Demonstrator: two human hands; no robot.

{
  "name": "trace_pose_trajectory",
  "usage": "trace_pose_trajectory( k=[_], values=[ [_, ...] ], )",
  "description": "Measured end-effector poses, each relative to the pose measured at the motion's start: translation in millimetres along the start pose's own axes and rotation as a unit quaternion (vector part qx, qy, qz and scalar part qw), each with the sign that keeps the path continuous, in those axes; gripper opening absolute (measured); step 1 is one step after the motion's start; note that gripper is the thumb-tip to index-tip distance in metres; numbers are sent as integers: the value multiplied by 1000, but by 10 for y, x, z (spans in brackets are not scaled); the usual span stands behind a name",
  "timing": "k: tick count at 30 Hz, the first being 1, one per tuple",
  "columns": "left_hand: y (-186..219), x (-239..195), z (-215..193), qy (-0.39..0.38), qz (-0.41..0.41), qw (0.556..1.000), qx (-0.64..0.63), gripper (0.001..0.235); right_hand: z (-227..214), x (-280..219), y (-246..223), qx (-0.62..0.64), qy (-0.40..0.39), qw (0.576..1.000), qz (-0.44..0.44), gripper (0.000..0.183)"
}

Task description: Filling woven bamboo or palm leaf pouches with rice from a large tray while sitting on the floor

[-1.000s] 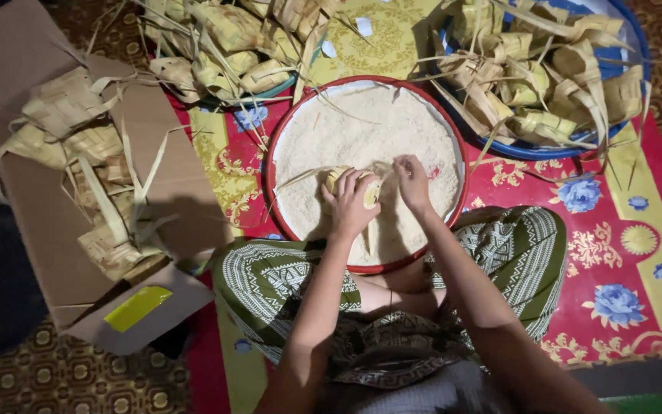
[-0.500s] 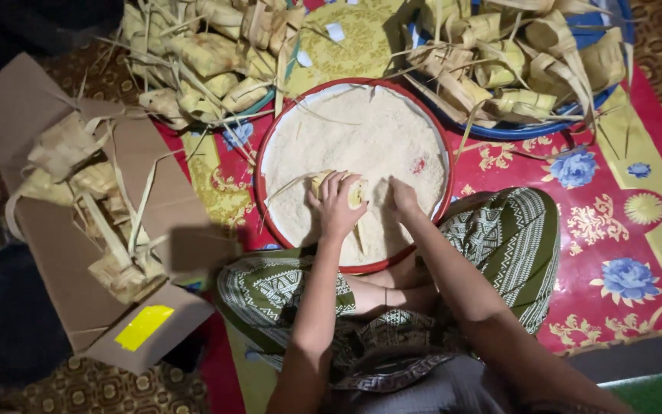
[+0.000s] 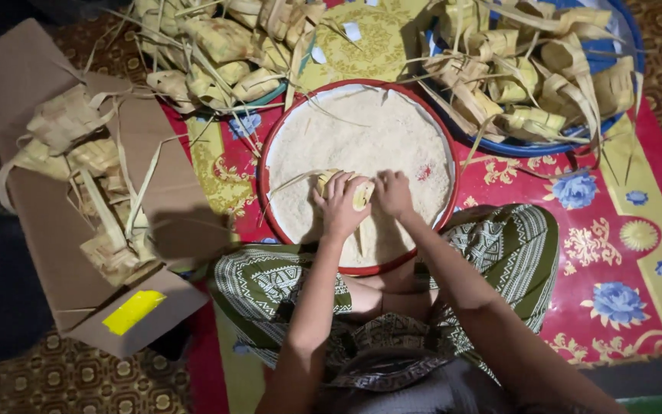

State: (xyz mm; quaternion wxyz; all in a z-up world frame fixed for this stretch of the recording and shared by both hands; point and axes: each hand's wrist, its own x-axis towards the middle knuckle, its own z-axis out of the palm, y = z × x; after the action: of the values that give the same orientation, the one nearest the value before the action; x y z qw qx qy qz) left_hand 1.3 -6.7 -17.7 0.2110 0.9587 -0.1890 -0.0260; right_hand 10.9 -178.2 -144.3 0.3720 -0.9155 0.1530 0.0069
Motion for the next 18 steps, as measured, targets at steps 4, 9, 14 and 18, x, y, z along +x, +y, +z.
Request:
trace_pose_trajectory(
  k=[4,9,14,18],
  values=[
    [-18,17,44,17,2,1000,-16,63,-389,-636,-628,17,-27,999,-3,26],
    [-83,8,175,69,28,997,15,59,-259,-537,-485,344,103,916,180,46],
    [-53,-15,98,15,12,1000,-8,68,-407,-133,-747,574,117,786,197,21],
    [-34,-15,27,14,11,1000,-6,67,-703,-30,-913,326,27,945,-14,28]
  ],
)
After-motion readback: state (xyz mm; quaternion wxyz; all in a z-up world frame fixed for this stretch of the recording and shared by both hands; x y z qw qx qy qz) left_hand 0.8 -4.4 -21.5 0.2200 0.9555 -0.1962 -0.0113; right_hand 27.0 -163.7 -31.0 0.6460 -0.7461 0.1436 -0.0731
